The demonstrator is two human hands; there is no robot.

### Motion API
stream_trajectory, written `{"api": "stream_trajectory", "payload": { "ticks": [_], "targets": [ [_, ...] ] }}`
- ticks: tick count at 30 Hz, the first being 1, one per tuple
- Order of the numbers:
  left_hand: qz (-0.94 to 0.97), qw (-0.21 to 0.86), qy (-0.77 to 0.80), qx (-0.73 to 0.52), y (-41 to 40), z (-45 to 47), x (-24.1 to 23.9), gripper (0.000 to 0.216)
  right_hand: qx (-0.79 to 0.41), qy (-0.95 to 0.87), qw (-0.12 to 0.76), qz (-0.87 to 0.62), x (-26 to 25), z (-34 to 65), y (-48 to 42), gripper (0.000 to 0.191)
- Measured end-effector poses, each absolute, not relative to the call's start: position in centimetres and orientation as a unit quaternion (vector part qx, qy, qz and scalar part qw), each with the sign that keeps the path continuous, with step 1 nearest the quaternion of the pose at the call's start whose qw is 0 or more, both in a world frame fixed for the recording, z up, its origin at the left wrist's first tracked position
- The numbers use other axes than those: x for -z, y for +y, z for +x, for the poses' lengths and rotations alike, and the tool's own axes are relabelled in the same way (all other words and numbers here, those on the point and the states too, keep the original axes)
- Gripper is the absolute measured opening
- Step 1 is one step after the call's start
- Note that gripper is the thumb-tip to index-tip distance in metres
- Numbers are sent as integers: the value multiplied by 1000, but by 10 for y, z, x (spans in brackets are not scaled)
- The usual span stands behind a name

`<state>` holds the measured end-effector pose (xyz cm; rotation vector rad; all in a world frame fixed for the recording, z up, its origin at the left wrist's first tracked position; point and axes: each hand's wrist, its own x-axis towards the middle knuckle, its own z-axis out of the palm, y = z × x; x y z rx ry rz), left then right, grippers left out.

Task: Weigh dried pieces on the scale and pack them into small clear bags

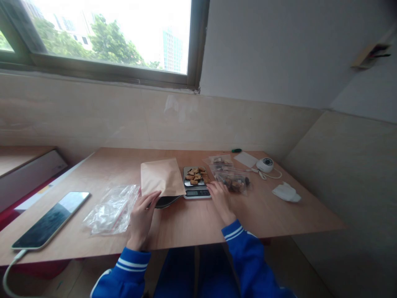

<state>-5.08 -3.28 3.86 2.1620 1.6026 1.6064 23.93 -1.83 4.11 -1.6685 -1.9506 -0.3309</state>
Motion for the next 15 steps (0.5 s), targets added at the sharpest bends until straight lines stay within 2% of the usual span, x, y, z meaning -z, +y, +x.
{"api": "stream_trajectory", "payload": {
  "ticks": [4, 15],
  "targets": [
    [696, 30, 514, -500, -34, -51, -35, 25, 123, -733, 244, -622, -38, 239, -9, 24],
    [686, 104, 557, -457, -32, -59, -40, 29, 61, -724, 339, -598, -22, 241, -11, 40]
  ]
}}
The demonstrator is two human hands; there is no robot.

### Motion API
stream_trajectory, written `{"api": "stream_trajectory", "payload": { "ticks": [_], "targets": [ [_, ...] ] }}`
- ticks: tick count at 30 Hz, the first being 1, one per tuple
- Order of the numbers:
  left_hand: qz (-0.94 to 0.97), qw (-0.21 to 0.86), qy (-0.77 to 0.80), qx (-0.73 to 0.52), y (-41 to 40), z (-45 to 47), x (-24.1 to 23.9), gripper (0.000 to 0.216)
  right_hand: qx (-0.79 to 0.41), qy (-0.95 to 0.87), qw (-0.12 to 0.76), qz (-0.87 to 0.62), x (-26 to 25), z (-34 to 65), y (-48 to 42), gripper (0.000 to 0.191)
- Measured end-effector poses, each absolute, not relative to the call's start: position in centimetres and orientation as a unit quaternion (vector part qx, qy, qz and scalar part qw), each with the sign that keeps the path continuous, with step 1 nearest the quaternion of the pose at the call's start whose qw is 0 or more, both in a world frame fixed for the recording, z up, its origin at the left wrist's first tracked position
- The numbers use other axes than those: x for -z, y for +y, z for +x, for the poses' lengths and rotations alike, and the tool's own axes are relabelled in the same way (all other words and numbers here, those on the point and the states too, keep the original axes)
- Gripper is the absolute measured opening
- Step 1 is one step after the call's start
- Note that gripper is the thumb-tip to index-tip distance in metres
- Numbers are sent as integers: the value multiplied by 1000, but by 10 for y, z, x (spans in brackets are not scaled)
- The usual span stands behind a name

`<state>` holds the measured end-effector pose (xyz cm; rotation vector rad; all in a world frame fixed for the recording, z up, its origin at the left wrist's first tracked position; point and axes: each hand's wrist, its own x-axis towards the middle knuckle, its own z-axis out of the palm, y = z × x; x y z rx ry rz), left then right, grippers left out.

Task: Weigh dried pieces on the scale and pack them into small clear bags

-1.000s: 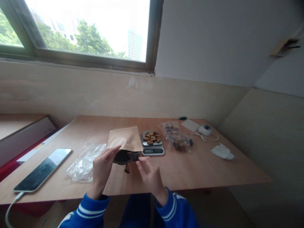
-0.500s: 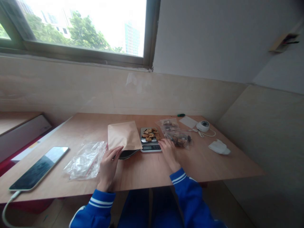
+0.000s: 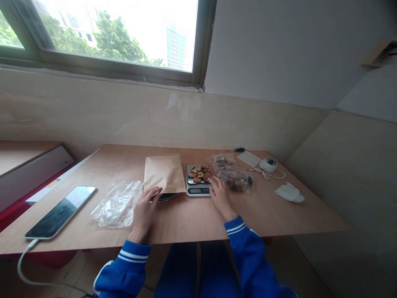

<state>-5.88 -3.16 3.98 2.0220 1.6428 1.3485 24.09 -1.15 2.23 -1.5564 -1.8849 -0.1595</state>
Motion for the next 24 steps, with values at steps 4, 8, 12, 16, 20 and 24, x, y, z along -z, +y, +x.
{"api": "stream_trajectory", "payload": {
  "ticks": [4, 8, 12, 16, 20, 24],
  "targets": [
    [686, 111, 568, -440, -30, -64, -36, 29, 45, -702, 371, -606, -16, 242, -22, 37],
    [700, 86, 553, -444, -38, -64, -31, 30, 23, -694, 384, -608, -6, 243, -32, 31],
    [686, 73, 560, -458, -60, -60, -28, 32, 20, -683, 400, -611, -3, 244, -38, 29],
    [682, 71, 562, -463, -77, -59, -25, 28, 18, -663, 428, -614, -4, 246, -39, 28],
    [667, 95, 580, -457, -79, -60, -22, 25, 16, -652, 444, -615, -5, 246, -39, 27],
    [666, 119, 609, -415, -79, -60, -20, 23, 17, -636, 458, -620, -5, 247, -40, 27]
  ]
}}
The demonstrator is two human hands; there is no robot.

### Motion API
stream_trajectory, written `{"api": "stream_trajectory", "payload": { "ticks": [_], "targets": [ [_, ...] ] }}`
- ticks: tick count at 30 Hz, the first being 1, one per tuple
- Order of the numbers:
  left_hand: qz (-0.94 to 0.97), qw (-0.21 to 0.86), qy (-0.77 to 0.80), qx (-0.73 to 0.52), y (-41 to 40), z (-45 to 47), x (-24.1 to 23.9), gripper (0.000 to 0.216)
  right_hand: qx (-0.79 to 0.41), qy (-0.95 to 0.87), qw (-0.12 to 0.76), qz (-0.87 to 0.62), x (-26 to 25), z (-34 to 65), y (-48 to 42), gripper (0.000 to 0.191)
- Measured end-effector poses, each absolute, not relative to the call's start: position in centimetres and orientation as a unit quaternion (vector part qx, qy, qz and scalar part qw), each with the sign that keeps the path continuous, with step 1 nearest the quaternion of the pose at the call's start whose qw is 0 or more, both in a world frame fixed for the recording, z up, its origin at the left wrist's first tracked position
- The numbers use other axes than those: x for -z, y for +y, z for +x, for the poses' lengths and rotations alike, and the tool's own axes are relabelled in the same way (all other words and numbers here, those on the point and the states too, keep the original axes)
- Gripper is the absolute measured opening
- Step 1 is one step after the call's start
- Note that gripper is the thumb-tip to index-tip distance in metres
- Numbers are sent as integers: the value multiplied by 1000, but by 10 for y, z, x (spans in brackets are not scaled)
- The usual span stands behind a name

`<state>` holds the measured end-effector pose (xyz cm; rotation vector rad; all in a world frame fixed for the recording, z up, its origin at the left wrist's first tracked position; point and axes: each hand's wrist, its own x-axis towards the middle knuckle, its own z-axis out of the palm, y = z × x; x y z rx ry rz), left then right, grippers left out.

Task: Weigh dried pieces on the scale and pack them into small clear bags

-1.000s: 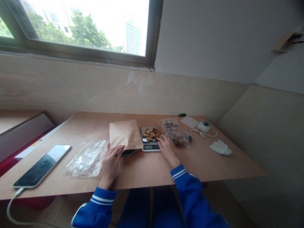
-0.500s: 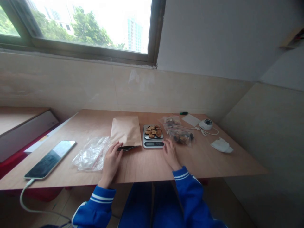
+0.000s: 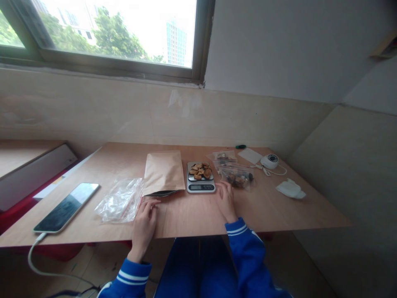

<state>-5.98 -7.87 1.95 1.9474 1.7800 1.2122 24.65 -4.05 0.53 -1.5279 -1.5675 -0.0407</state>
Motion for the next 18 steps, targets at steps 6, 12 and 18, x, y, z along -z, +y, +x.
{"api": "stream_trajectory", "payload": {
  "ticks": [6, 12, 18],
  "targets": [
    [648, 17, 620, -442, -80, -63, -25, 23, -11, -618, 470, -630, -5, 249, -41, 25],
    [558, -101, 735, -373, -74, -87, -44, 30, -29, -604, 484, -632, -6, 250, -43, 25],
    [601, -59, 757, -250, -62, -132, -33, 34, -29, -597, 492, -633, -7, 249, -42, 24]
  ]
}}
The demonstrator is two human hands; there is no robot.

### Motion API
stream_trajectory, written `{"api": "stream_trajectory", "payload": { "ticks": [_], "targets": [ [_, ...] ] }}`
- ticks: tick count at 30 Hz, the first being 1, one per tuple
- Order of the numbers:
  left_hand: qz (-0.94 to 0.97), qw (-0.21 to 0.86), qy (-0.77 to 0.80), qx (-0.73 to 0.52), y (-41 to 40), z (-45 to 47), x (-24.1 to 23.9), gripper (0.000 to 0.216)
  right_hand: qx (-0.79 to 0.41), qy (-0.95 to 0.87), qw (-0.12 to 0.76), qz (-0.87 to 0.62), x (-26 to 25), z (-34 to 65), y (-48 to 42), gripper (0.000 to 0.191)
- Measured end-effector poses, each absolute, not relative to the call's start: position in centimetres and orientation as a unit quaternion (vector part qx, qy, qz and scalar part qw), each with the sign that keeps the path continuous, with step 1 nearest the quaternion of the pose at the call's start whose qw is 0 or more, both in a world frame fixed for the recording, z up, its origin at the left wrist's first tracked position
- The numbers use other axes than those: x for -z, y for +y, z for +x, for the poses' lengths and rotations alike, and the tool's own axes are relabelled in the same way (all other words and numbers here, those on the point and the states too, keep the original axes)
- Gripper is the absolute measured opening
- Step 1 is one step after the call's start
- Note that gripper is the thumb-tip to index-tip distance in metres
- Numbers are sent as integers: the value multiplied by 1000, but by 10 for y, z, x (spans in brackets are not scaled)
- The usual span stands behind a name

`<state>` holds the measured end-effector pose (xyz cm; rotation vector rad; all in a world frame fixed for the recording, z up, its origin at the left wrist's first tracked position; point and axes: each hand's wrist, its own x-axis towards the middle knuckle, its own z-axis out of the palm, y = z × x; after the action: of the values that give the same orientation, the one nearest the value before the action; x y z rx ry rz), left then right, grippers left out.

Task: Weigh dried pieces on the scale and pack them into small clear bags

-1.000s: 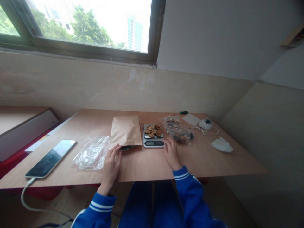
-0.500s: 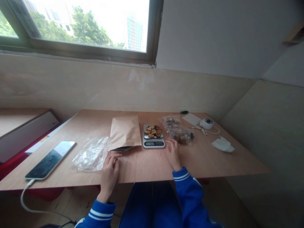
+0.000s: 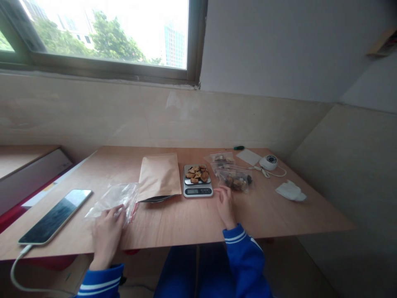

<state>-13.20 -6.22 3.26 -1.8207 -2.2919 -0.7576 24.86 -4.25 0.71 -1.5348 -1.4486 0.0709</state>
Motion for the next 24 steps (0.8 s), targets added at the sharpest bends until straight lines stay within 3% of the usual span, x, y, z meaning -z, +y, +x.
{"api": "stream_trajectory", "payload": {
  "ticks": [4, 11, 14, 17, 24],
  "targets": [
    [-584, 15, -748, 315, -57, -145, -39, 32, -28, -612, 501, -612, -11, 249, -43, 25],
    [-527, 151, -639, 540, -75, -68, -80, 30, -134, -685, 511, -501, -48, 193, -72, 20],
    [-636, 82, -527, 557, -86, -21, -86, 25, -239, -703, 514, -428, -70, 152, -88, 29],
    [-737, -10, -429, 522, -91, 9, -87, 36, -319, -656, 553, -402, -84, 130, -96, 31],
    [-791, -110, -303, 519, -76, 27, -74, 48, -319, -533, 603, -500, -86, 158, -94, 24]
  ]
}}
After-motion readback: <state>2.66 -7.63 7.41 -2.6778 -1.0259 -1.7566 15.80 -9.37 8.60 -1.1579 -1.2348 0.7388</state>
